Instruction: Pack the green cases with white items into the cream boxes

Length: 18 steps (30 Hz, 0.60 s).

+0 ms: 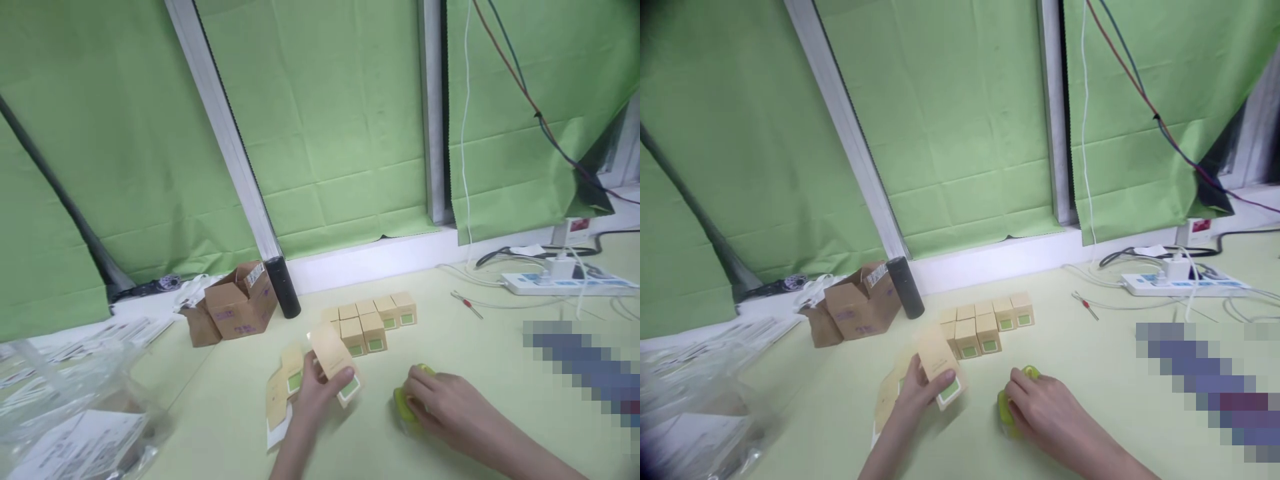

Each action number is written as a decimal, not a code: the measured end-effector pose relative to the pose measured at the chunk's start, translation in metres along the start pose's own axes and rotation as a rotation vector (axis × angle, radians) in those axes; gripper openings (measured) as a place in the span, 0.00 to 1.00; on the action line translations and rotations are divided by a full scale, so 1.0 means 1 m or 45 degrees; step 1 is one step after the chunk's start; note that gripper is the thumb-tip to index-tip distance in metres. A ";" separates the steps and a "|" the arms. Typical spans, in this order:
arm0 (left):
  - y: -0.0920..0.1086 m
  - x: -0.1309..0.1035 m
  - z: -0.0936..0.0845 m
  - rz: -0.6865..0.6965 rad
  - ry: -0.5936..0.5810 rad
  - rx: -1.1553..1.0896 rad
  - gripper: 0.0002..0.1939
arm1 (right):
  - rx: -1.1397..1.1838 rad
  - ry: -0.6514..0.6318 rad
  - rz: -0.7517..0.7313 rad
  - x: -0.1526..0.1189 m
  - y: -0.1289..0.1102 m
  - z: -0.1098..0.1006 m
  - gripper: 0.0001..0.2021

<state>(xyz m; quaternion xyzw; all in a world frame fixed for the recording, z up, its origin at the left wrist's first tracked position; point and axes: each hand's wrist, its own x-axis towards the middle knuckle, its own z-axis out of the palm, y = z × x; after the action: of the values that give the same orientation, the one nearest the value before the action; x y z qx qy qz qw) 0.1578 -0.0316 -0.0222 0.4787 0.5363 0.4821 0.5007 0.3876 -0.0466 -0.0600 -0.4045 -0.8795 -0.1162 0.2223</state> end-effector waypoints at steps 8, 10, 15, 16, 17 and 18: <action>-0.007 -0.016 0.026 -0.335 -0.307 -0.839 0.18 | -0.195 0.605 -0.598 0.038 -0.029 -0.015 0.15; -0.006 -0.012 0.021 -0.379 -0.329 -0.903 0.19 | -0.179 0.612 -0.575 0.052 -0.031 -0.014 0.14; 0.002 -0.009 0.010 -0.278 -0.178 -0.838 0.19 | -0.240 0.658 -0.758 0.068 -0.031 -0.001 0.08; 0.002 -0.008 0.009 -0.267 -0.142 -0.836 0.18 | -0.230 0.679 -0.780 0.068 -0.032 0.002 0.08; 0.002 -0.007 0.008 -0.251 -0.114 -0.835 0.19 | -0.214 0.695 -0.794 0.067 -0.033 0.004 0.08; 0.002 -0.005 0.005 -0.223 -0.089 -0.824 0.19 | -0.203 0.700 -0.796 0.067 -0.034 0.006 0.09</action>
<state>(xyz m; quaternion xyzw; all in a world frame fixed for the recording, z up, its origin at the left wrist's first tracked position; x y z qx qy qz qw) 0.1634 -0.0361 -0.0205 0.2633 0.3770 0.5658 0.6844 0.3216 -0.0220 -0.0337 -0.0883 -0.8561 -0.3493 0.3706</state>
